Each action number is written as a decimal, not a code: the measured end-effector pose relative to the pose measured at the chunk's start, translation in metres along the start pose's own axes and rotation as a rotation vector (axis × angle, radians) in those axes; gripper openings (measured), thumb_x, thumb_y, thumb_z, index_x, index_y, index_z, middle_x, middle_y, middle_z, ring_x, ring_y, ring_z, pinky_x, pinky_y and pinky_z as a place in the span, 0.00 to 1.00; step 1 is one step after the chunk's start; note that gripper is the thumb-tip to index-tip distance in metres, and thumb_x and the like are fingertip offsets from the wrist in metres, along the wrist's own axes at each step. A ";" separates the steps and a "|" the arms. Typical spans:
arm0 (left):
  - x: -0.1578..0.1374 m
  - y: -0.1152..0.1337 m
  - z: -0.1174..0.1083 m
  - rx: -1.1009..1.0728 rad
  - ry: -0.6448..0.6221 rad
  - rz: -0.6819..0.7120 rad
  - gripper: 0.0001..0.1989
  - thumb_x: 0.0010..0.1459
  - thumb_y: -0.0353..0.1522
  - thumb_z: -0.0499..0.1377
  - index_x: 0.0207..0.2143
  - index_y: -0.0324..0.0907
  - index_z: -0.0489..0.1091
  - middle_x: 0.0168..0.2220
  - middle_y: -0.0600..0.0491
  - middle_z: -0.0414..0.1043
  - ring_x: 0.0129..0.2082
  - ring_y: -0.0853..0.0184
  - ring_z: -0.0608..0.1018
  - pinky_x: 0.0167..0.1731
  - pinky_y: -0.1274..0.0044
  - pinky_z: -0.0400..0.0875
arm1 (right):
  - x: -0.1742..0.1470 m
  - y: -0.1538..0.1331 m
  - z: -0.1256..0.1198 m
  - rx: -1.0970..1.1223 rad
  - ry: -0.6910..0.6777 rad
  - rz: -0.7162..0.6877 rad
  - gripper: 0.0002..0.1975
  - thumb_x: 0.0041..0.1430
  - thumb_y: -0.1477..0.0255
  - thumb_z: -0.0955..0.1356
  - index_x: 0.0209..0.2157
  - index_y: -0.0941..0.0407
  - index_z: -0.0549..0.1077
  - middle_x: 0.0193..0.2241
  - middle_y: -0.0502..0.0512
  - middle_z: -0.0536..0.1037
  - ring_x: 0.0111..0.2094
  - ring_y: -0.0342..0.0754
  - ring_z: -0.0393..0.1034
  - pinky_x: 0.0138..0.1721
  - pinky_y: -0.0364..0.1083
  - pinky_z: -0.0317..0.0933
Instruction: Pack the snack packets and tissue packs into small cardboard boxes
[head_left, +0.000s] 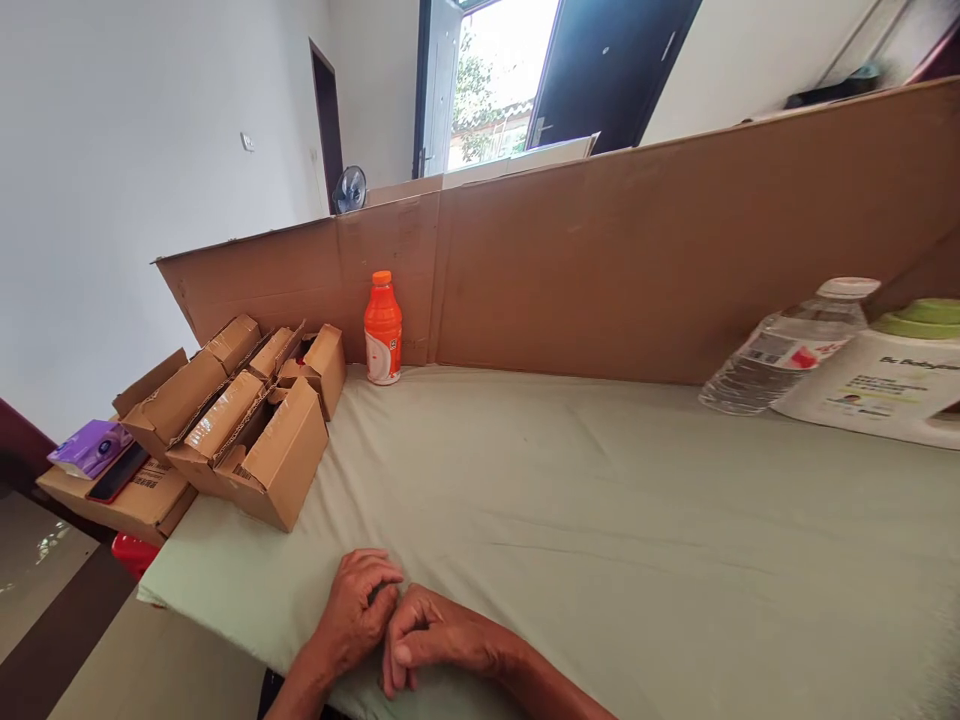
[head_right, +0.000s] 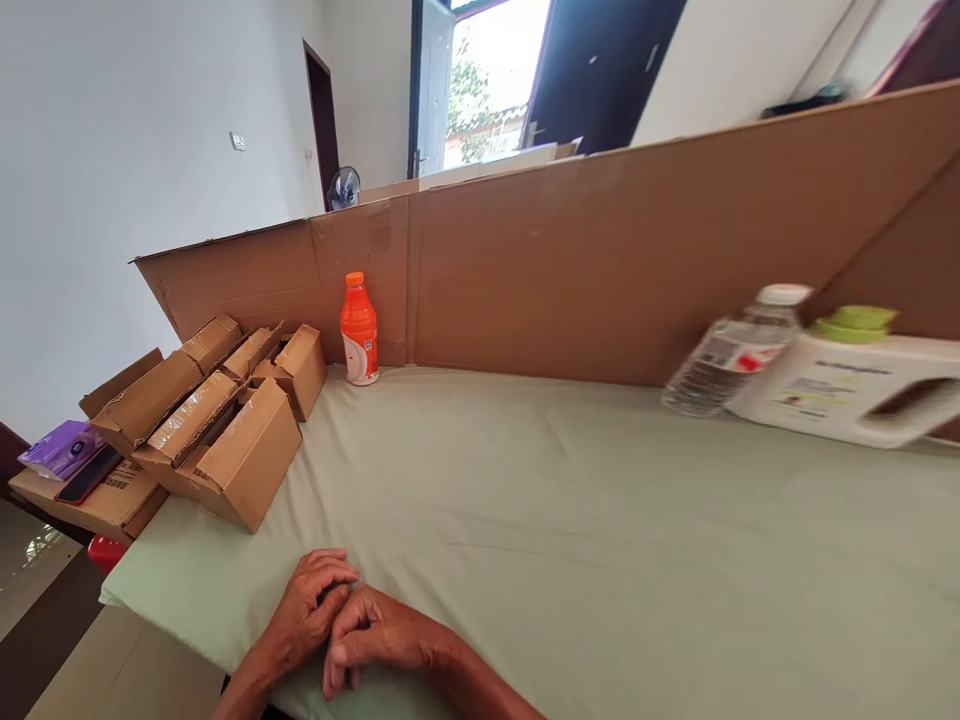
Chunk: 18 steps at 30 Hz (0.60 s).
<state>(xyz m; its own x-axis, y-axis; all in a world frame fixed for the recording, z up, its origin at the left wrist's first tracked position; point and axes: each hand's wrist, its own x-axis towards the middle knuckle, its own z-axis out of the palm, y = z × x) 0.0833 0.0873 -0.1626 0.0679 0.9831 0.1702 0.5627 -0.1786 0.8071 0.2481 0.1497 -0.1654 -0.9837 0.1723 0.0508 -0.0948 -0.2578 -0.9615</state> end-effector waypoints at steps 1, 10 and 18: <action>-0.001 0.001 -0.002 -0.008 0.006 -0.006 0.14 0.59 0.28 0.56 0.41 0.45 0.81 0.44 0.48 0.83 0.55 0.57 0.77 0.59 0.63 0.68 | 0.000 0.000 0.001 -0.003 0.014 0.006 0.24 0.55 0.51 0.73 0.27 0.60 0.83 0.29 0.59 0.83 0.28 0.45 0.72 0.31 0.43 0.65; 0.001 -0.006 -0.046 -0.070 0.168 -0.067 0.14 0.63 0.36 0.56 0.42 0.42 0.80 0.47 0.45 0.81 0.49 0.59 0.81 0.51 0.68 0.76 | -0.001 0.002 0.003 -0.045 0.092 0.060 0.26 0.54 0.49 0.74 0.33 0.60 0.84 0.31 0.58 0.83 0.26 0.43 0.70 0.32 0.43 0.64; 0.002 -0.027 -0.082 -0.070 0.348 -0.182 0.19 0.61 0.41 0.58 0.49 0.40 0.77 0.48 0.43 0.80 0.47 0.58 0.81 0.48 0.68 0.77 | 0.002 0.013 0.004 -0.058 0.162 0.079 0.28 0.52 0.46 0.75 0.35 0.59 0.84 0.34 0.58 0.82 0.29 0.43 0.70 0.30 0.43 0.65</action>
<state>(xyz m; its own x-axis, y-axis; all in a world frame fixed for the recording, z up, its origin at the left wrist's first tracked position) 0.0009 0.0902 -0.1376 -0.3173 0.9286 0.1923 0.4814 -0.0170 0.8763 0.2440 0.1431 -0.1763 -0.9498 0.3062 -0.0650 -0.0049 -0.2221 -0.9750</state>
